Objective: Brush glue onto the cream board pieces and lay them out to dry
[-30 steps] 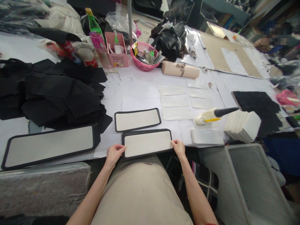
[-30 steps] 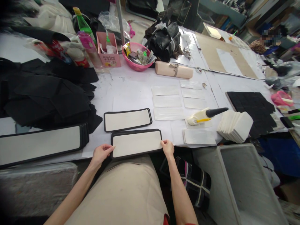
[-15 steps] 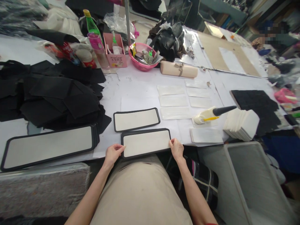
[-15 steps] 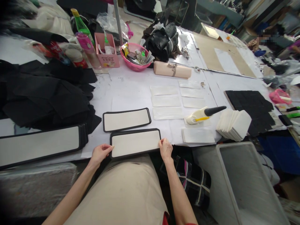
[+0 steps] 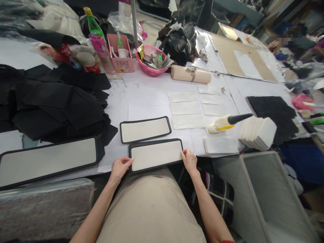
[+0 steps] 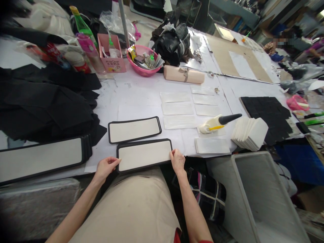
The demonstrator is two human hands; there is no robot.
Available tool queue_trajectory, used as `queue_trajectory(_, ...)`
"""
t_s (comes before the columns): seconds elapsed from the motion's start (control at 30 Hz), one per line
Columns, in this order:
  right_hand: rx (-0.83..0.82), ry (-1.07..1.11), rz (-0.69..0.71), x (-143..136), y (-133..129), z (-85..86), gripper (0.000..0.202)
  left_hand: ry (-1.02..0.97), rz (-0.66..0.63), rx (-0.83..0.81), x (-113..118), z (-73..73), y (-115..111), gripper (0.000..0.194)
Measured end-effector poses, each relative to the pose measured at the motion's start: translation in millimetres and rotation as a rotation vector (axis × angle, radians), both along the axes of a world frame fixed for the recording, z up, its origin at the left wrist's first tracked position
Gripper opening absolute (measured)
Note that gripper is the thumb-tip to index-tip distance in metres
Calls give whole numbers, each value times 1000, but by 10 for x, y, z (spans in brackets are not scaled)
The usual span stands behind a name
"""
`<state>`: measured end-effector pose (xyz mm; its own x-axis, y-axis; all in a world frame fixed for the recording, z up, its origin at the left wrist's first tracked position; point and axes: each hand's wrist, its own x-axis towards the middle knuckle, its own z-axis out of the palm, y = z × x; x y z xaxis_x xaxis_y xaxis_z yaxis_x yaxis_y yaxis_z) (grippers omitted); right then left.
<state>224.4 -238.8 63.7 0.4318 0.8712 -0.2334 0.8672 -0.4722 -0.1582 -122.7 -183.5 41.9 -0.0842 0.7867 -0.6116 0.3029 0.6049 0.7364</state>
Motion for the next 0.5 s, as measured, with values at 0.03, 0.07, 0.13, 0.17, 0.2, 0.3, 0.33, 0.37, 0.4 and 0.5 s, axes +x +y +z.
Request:
queue_trajectory(0.03, -1, -10, 5, -7, -1, 1, 18, -1, -3, 0, 0, -1, 1, 42)
queue_trajectory(0.07, -1, -23, 13, -12, -1, 6, 18, -3, -8, 0, -1, -4, 3, 41)
queue_trajectory(0.13, 3, -51, 38, -21, 5, 22, 17, -4, -20, 2, -4, -10, 6, 39)
queue_trajectory(0.17, 9, -64, 51, -25, 10, 31, 18, -1, -24, 4, -6, -13, 8, 39)
queue_trajectory(0.2, 15, -73, 62, -27, 16, 39, 18, 2, -27, 5, -9, -15, 9, 39)
queue_trajectory(0.3, 12, -78, 58, -30, 43, 51, 19, 11, -29, 15, -15, -16, 10, 40)
queue_trajectory(0.33, 3, -77, 50, -29, 54, 50, 18, 10, -30, 17, -16, -15, 10, 40)
queue_trajectory(0.37, -7, -76, 41, -28, 63, 48, 18, 9, -30, 17, -16, -14, 10, 41)
queue_trajectory(0.4, -15, -77, 35, -27, 71, 44, 18, 7, -30, 16, -17, -14, 10, 41)
queue_trajectory(0.5, -14, -70, 35, -17, 78, 27, 17, -1, -24, 4, -16, -20, 11, 40)
